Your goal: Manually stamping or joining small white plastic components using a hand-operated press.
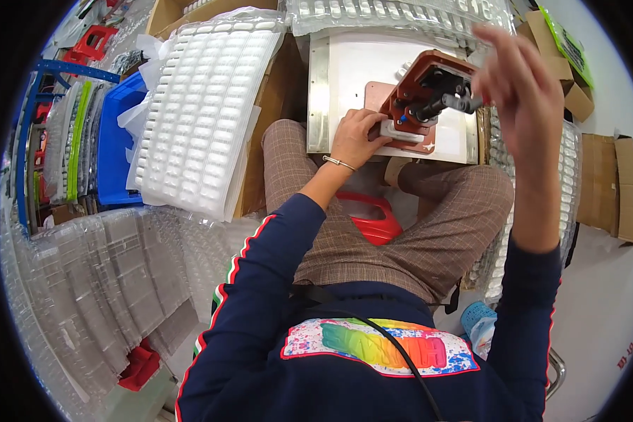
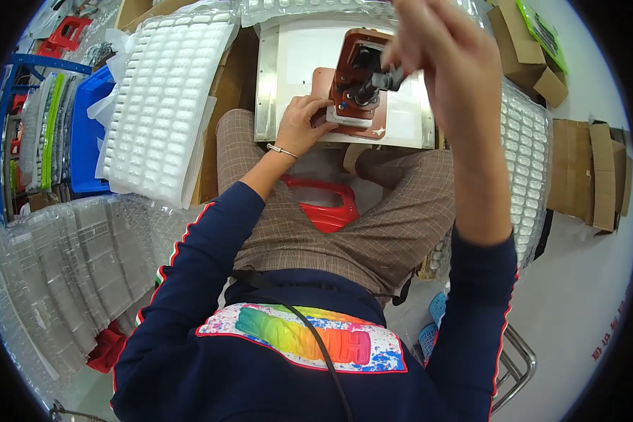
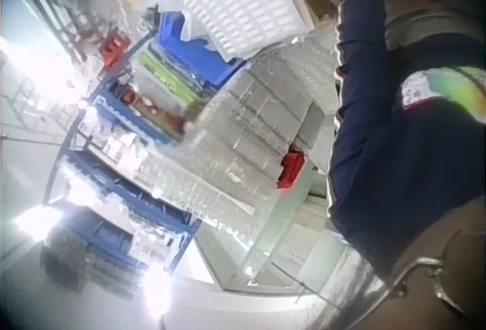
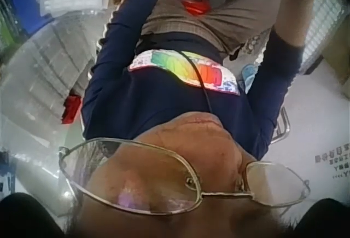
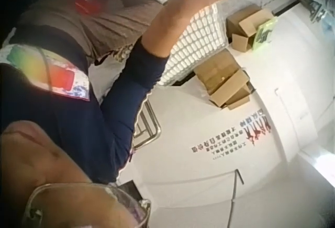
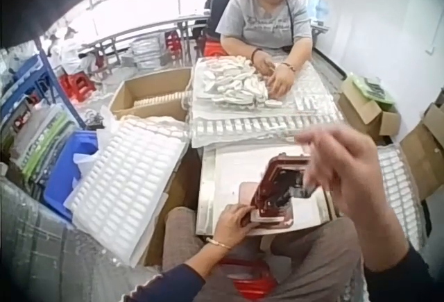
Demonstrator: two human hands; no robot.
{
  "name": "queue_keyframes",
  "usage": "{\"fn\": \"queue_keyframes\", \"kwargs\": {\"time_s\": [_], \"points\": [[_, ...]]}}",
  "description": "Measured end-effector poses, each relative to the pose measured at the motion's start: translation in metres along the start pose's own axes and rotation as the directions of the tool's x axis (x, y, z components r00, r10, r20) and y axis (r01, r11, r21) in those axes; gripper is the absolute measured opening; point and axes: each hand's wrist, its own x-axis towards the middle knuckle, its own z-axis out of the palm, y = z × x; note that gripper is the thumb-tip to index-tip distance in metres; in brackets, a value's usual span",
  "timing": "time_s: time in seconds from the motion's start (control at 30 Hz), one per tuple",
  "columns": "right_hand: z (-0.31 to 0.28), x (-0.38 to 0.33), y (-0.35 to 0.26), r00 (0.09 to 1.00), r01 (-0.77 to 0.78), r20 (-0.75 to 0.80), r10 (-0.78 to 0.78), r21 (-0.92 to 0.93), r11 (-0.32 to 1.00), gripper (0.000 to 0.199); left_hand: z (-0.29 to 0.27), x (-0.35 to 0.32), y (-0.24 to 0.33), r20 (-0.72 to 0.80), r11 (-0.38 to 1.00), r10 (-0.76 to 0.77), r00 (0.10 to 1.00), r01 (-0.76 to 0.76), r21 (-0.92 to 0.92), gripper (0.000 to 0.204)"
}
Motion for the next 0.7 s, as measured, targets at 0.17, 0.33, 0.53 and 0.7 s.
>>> {"fn": "queue_keyframes", "kwargs": {"time_s": [0.17, 0.33, 0.53, 0.7], "points": [[0.04, -0.072, 0.042, 0.786, 0.571, 0.228, -0.574, -0.623, 0.534, 0.022, -0.001, 0.012, -0.001, -0.019, 0.998, 0.05, 0.999, -0.05, -0.03, 0.042], [0.047, -0.077, 0.075, 0.764, 0.577, 0.319, -0.561, -0.728, 0.37, 0.035, -0.001, 0.0, -0.002, -0.004, 1.0, 0.027, 1.0, -0.027, -0.014, 0.044], [0.042, -0.062, 0.037, 0.812, 0.559, 0.247, -0.529, -0.587, 0.585, 0.034, 0.001, 0.002, -0.002, 0.031, 1.0, 0.018, 0.999, -0.017, -0.019, 0.044], [-0.002, 0.017, -0.009, 0.99, 0.141, -0.016, -0.141, -0.021, 0.99, 0.027, -0.001, 0.01, 0.003, 0.009, 0.999, 0.023, 1.0, -0.023, -0.029, 0.045]]}}
